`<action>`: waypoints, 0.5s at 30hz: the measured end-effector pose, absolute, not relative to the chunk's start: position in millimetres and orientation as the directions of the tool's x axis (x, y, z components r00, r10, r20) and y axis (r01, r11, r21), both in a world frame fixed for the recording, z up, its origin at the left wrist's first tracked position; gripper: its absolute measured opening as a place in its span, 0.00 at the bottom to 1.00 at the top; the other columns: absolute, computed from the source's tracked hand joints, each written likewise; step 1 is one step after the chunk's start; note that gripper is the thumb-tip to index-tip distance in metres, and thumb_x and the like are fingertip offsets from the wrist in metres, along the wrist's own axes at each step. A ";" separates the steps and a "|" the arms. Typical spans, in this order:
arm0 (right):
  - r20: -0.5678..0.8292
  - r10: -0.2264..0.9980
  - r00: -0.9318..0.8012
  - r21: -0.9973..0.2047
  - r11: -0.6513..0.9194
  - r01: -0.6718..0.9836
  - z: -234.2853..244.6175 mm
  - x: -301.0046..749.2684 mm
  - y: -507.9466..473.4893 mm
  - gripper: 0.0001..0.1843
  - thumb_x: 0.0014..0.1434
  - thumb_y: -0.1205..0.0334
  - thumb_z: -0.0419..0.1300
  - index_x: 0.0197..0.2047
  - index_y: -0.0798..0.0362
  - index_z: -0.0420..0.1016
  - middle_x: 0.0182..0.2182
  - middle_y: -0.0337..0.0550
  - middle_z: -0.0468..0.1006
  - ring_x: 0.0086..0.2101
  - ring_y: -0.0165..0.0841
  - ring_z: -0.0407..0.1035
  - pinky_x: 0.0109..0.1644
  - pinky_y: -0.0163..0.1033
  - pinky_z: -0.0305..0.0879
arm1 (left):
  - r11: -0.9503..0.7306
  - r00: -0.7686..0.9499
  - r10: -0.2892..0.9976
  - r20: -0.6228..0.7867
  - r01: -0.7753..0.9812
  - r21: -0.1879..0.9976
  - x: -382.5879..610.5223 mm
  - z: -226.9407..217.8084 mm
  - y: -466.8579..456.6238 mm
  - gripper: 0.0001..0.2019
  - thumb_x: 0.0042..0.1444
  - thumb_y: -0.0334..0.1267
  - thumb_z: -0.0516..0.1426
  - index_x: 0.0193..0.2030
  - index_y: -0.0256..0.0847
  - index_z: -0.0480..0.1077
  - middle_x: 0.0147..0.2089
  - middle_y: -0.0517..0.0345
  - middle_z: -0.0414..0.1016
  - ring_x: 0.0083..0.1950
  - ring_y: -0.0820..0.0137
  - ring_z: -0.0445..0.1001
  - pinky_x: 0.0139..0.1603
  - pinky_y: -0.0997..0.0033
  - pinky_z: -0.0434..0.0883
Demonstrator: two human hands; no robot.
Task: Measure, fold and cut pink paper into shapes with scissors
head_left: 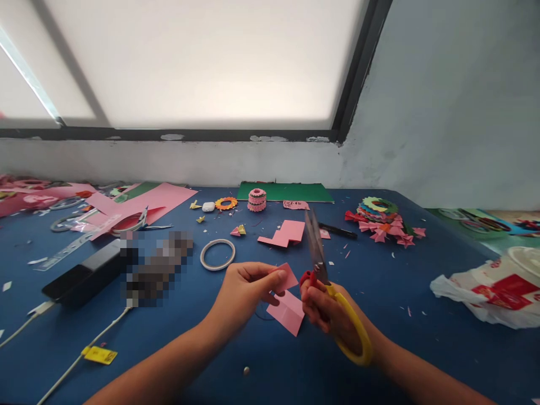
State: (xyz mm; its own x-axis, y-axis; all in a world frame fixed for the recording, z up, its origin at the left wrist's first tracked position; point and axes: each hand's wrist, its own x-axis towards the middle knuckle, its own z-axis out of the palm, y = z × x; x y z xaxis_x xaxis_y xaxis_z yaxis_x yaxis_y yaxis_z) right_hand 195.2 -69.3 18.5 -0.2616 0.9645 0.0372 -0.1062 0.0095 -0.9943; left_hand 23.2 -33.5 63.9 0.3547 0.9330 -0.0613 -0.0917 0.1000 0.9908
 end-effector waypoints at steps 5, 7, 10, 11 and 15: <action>0.031 0.976 -0.214 -0.995 0.009 -0.103 26.6 191.9 -75.8 0.21 0.56 0.45 0.56 0.25 0.54 0.60 0.14 0.30 0.58 0.15 0.22 0.50 0.18 0.30 0.46 | 0.216 0.458 0.871 -0.177 -0.034 0.976 33.4 57.6 -40.8 0.09 0.47 0.40 0.63 0.25 0.35 0.77 0.21 0.60 0.72 0.22 0.79 0.68 0.23 0.81 0.69; 0.034 0.976 -0.216 -0.996 0.016 -0.084 25.7 192.6 -76.9 0.20 0.56 0.47 0.57 0.26 0.54 0.60 0.14 0.29 0.57 0.16 0.22 0.50 0.19 0.30 0.47 | 0.231 0.484 0.853 -0.196 -0.013 0.973 35.6 56.7 -42.3 0.10 0.48 0.40 0.63 0.25 0.34 0.76 0.21 0.59 0.72 0.22 0.79 0.68 0.24 0.81 0.68; 0.011 0.978 -0.209 -0.999 0.001 -0.047 24.6 193.8 -77.3 0.18 0.56 0.48 0.57 0.27 0.54 0.61 0.15 0.29 0.58 0.16 0.23 0.52 0.18 0.30 0.49 | 0.249 0.490 0.845 -0.216 -0.003 0.968 36.6 56.8 -42.1 0.09 0.48 0.40 0.62 0.25 0.34 0.76 0.21 0.59 0.71 0.24 0.78 0.69 0.24 0.82 0.68; 0.009 0.978 -0.207 -0.999 0.002 -0.033 24.5 194.0 -77.2 0.18 0.56 0.48 0.56 0.27 0.54 0.61 0.15 0.30 0.59 0.16 0.23 0.52 0.19 0.30 0.49 | 0.254 0.491 0.843 -0.221 -0.002 0.967 36.6 56.9 -41.7 0.09 0.48 0.39 0.63 0.25 0.34 0.76 0.21 0.59 0.71 0.24 0.78 0.69 0.24 0.82 0.68; 0.035 0.977 -0.208 -0.999 0.038 0.014 24.9 194.3 -76.7 0.18 0.57 0.48 0.54 0.26 0.54 0.61 0.15 0.31 0.61 0.17 0.24 0.54 0.19 0.30 0.51 | 0.262 0.499 0.835 -0.231 0.007 0.965 36.0 56.8 -39.7 0.09 0.48 0.39 0.63 0.26 0.34 0.76 0.22 0.59 0.71 0.24 0.78 0.68 0.23 0.82 0.68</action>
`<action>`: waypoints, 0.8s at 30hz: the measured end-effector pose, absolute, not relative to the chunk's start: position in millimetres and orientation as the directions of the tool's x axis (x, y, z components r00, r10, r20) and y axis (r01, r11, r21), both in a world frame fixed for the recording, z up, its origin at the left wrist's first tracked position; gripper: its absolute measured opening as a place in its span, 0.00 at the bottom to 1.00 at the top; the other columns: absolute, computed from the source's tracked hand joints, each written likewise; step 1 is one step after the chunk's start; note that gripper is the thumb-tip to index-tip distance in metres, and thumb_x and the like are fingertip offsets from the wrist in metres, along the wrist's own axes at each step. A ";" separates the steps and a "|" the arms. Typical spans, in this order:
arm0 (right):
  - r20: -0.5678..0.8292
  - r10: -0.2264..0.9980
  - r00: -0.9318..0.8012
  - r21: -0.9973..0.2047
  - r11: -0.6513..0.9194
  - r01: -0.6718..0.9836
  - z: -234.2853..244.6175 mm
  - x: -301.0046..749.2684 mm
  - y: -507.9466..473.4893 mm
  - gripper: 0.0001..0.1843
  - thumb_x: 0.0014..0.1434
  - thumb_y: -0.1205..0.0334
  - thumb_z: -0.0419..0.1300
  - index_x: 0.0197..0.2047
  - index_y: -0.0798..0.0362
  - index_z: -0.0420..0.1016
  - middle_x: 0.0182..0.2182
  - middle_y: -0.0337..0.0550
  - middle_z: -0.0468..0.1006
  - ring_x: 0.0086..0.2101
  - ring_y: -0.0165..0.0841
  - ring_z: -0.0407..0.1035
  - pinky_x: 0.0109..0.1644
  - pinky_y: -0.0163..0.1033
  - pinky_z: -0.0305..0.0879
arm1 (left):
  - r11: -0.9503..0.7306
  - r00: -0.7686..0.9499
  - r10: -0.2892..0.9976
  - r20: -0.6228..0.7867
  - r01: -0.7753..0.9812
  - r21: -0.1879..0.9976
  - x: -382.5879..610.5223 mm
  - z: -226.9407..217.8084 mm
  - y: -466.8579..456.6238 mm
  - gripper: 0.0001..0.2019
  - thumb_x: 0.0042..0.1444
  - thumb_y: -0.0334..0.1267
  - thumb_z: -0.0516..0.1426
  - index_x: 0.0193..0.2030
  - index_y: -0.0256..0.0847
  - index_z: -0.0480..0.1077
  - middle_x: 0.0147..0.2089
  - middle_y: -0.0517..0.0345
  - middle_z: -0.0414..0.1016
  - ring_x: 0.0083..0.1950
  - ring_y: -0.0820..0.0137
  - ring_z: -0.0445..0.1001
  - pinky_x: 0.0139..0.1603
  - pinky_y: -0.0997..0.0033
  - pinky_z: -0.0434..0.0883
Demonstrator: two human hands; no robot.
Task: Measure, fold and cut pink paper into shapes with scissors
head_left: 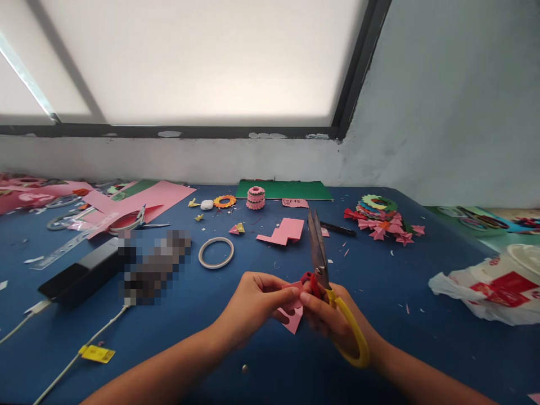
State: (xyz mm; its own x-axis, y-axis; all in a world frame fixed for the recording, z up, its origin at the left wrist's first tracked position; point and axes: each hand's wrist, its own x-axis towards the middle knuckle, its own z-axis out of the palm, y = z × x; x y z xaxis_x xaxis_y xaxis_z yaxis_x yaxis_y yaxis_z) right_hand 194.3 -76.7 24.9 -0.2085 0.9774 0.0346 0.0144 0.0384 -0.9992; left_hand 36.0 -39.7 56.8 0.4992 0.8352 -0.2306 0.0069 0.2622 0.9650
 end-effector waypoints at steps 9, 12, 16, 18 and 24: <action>0.028 0.976 -0.217 -0.998 0.041 0.057 25.2 195.3 -76.2 0.18 0.57 0.47 0.53 0.27 0.54 0.61 0.16 0.32 0.63 0.16 0.24 0.54 0.19 0.30 0.51 | 0.254 0.504 0.832 -0.232 0.025 0.967 35.2 55.1 -39.0 0.10 0.48 0.40 0.62 0.26 0.33 0.76 0.22 0.58 0.72 0.25 0.78 0.69 0.24 0.82 0.68; 0.018 0.976 -0.216 -0.997 0.033 0.063 26.1 195.7 -76.6 0.19 0.57 0.46 0.54 0.27 0.54 0.61 0.16 0.32 0.62 0.17 0.24 0.55 0.20 0.31 0.51 | 0.241 0.507 0.832 -0.224 0.033 0.970 34.5 55.5 -39.4 0.09 0.49 0.40 0.62 0.26 0.34 0.77 0.22 0.58 0.72 0.25 0.77 0.69 0.24 0.82 0.69; 0.002 0.978 -0.208 -1.000 0.001 -0.005 25.2 196.6 -75.2 0.22 0.55 0.42 0.55 0.26 0.54 0.59 0.16 0.31 0.61 0.16 0.23 0.53 0.19 0.30 0.49 | 0.206 0.504 0.843 -0.186 0.017 0.978 32.1 56.9 -39.8 0.09 0.49 0.40 0.62 0.27 0.35 0.77 0.23 0.58 0.73 0.24 0.78 0.69 0.25 0.81 0.70; 0.008 0.976 -0.216 -0.998 -0.005 -0.059 22.5 198.0 -73.1 0.25 0.54 0.38 0.54 0.26 0.53 0.59 0.16 0.31 0.59 0.15 0.22 0.51 0.18 0.30 0.47 | 0.175 0.473 0.867 -0.153 -0.001 0.985 30.0 58.4 -39.3 0.09 0.48 0.41 0.62 0.28 0.36 0.78 0.24 0.58 0.74 0.25 0.77 0.70 0.26 0.80 0.71; 0.056 0.960 -0.274 -0.998 0.054 -0.013 12.2 203.9 -67.6 0.30 0.51 0.30 0.50 0.29 0.53 0.58 0.19 0.31 0.55 0.18 0.23 0.49 0.21 0.30 0.47 | 0.089 0.383 0.920 -0.078 -0.011 0.996 24.0 66.7 -36.0 0.10 0.48 0.42 0.62 0.32 0.37 0.79 0.26 0.55 0.76 0.27 0.74 0.71 0.25 0.79 0.72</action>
State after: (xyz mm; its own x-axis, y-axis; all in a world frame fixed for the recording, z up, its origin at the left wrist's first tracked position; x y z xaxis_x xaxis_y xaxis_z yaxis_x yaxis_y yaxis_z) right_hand 203.9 -67.6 12.2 -0.2736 0.9602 0.0558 -0.0126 0.0545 -0.9984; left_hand 24.0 -36.0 66.7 0.3835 0.9202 -0.0782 -0.0110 0.0892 0.9960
